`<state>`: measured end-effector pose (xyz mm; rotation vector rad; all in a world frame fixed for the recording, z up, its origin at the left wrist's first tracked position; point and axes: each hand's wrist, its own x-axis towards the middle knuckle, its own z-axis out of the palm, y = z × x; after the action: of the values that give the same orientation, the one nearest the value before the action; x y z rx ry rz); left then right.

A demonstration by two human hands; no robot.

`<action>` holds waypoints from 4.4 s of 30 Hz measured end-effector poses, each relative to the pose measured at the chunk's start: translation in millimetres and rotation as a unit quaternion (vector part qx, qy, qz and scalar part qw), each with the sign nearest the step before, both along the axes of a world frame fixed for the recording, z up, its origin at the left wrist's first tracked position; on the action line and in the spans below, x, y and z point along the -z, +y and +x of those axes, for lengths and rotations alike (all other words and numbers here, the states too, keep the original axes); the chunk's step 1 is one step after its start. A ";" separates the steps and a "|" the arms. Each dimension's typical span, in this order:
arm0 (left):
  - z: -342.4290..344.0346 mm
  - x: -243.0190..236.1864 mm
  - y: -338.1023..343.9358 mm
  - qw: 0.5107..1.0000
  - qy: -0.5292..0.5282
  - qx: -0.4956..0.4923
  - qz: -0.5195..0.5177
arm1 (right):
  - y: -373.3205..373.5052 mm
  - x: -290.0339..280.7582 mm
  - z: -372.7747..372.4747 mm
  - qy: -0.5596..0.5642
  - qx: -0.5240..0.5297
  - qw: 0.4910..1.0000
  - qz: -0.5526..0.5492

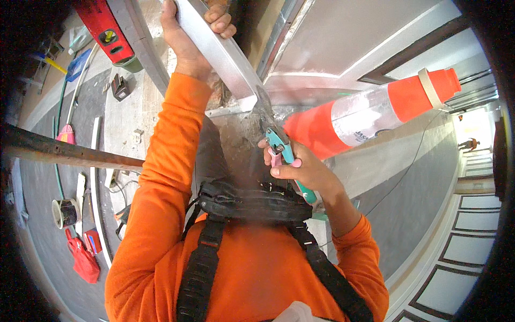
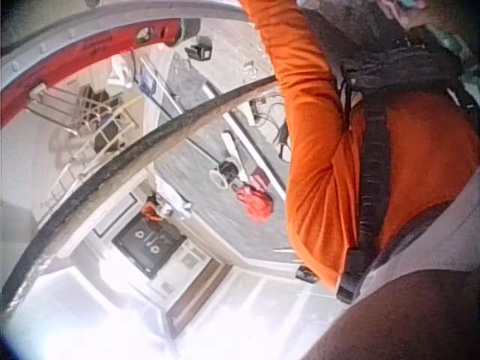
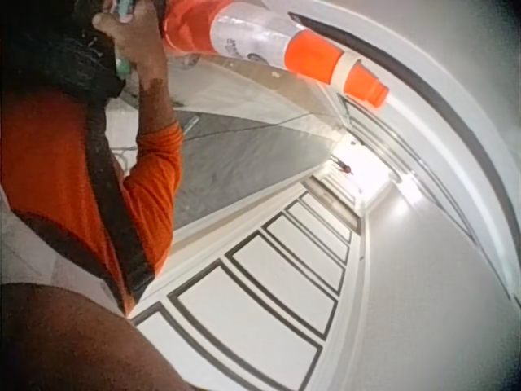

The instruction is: The person cuts a white metal trim piece using tin snips, fits it into a wall corner, and then uses an angle grinder to smooth the edges. The task involves precise cutting and fitting of the trim to the wall structure.

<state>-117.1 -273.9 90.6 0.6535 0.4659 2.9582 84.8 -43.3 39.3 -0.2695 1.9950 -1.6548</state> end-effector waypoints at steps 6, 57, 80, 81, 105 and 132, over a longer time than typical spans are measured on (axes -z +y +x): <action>5.9 -7.1 0.9 1.000 0.002 0.019 -0.003 | 0.8 -1.3 -0.3 0.028 -0.008 0.999 0.031; 16.0 -28.8 11.0 0.948 -0.097 -0.200 -0.227 | 9.3 4.2 1.9 0.105 0.038 0.987 0.119; 23.1 -32.3 14.5 0.948 -0.049 -0.205 -0.239 | 6.0 1.1 3.0 0.114 0.065 0.976 0.171; 23.5 -32.2 14.6 0.943 -0.041 -0.214 -0.250 | 6.3 0.5 2.6 0.108 0.061 0.976 0.178; 39.7 -10.4 40.5 0.774 0.310 -0.347 -0.430 | 13.0 -47.7 -35.2 -0.072 0.041 0.971 0.223; 73.5 70.7 31.4 0.941 -0.161 -0.156 -0.253 | 50.5 97.7 53.6 0.165 0.256 0.940 0.156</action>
<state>-43.6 -242.5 19.9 0.0393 1.3311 2.9241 138.4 7.2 -58.4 0.1127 2.7219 -1.6235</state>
